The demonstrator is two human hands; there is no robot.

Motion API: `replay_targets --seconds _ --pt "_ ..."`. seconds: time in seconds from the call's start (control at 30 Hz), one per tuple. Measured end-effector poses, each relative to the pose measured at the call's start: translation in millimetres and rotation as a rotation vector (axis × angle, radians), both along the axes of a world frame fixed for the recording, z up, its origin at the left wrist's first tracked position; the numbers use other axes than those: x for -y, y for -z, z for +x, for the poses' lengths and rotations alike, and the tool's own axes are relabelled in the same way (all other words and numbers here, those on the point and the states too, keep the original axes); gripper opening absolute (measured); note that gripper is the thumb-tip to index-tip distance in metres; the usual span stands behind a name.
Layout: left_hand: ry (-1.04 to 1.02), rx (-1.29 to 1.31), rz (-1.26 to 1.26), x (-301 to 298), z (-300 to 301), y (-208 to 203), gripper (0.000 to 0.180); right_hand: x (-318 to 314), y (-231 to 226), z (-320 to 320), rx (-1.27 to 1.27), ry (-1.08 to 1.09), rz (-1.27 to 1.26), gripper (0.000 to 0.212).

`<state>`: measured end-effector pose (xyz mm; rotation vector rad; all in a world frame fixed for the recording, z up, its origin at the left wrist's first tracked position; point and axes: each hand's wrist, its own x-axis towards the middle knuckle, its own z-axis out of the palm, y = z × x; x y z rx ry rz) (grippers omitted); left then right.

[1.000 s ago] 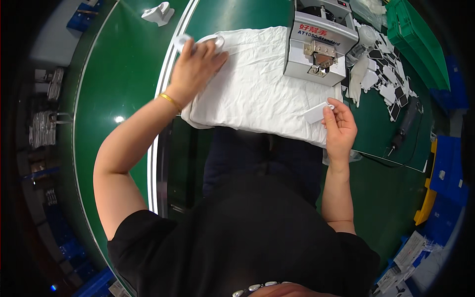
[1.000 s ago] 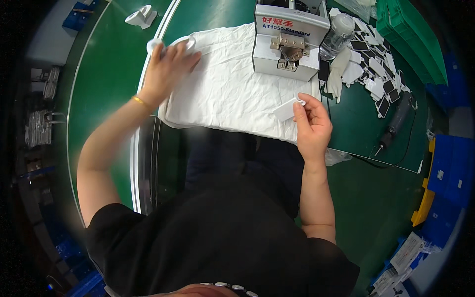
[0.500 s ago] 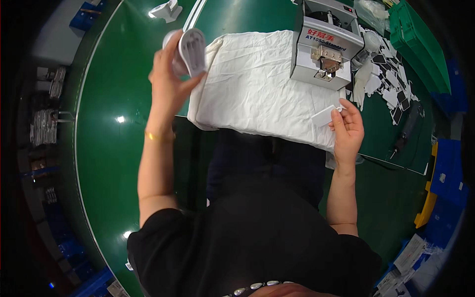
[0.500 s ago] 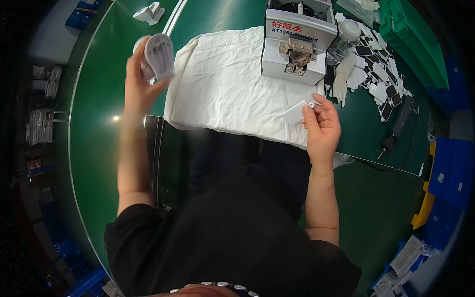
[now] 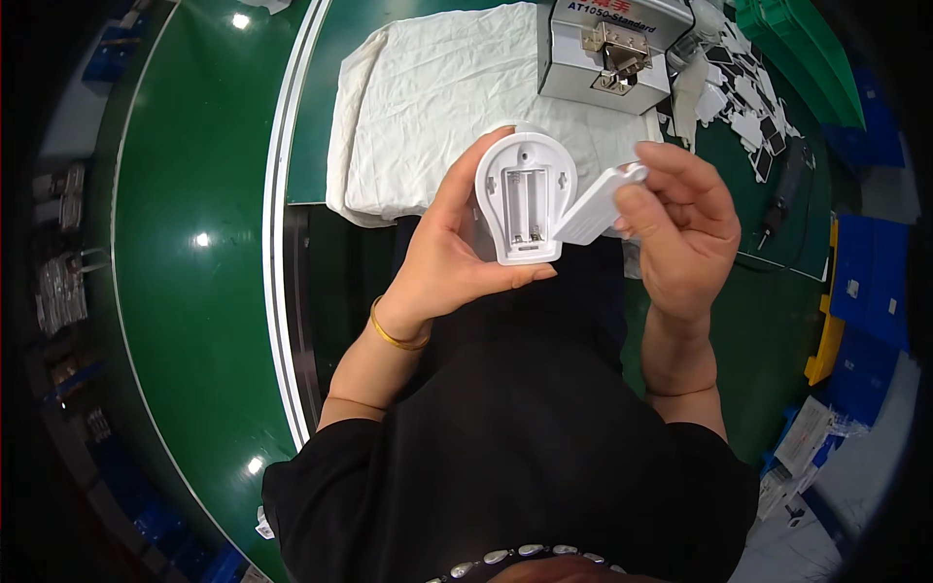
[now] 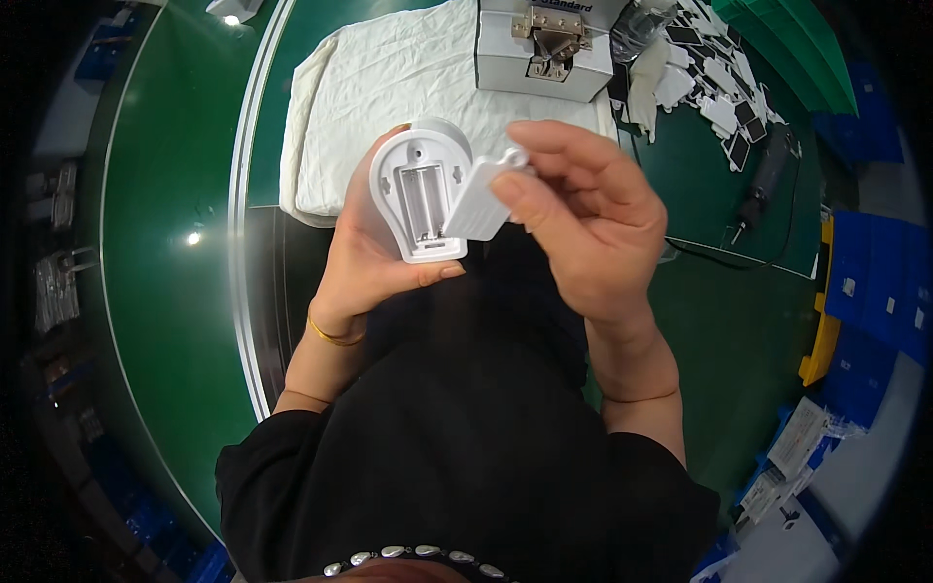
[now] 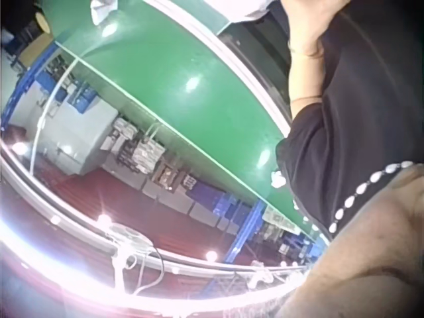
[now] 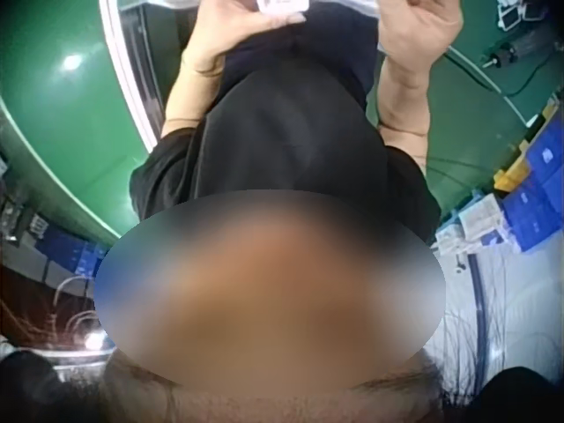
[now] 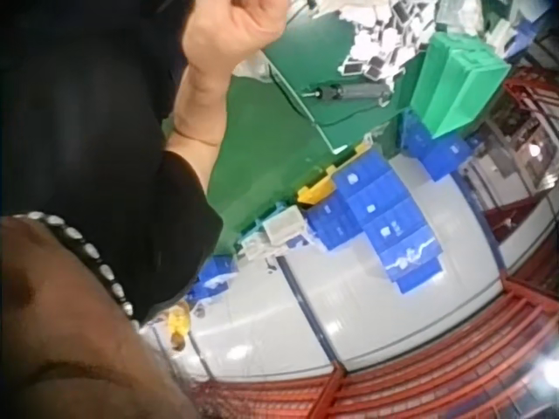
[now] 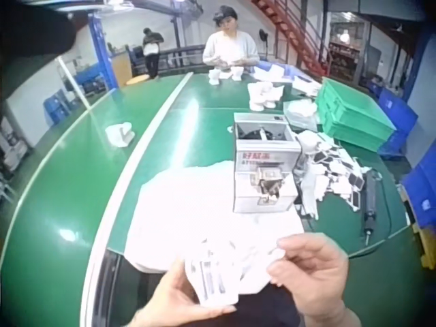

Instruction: Assemble plastic electronic device housings by inserting components and securing covers with an electric screwdriver.

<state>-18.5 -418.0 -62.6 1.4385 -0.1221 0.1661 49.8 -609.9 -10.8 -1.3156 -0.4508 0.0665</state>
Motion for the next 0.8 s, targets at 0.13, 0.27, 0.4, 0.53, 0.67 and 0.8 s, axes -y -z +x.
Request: replay_targets --seconds 0.13,0.27,0.4,0.53,0.67,0.8 --pt "0.039 -0.041 -0.059 6 -1 1 0.110 4 2 -1 0.071 0.001 -0.044 0.035" --pt "0.062 -0.061 -0.096 9 -3 0 0.110 7 -4 -3 0.016 0.063 -0.031 0.036" --pt "0.085 -0.037 -0.118 12 -3 3 0.110 5 -5 -12 0.053 0.024 -0.112 0.033" --pt "0.120 -0.069 -0.153 15 -3 0 0.109 5 6 -15 0.104 -0.063 -0.207 0.031" --pt "0.142 -0.110 -0.121 17 -1 -2 0.115 7 10 -14 0.126 -0.095 -0.307 0.032" --pt "0.173 -0.093 -0.151 17 -2 4 0.106 12 -1 -9 0.191 -0.170 -0.572 0.032"
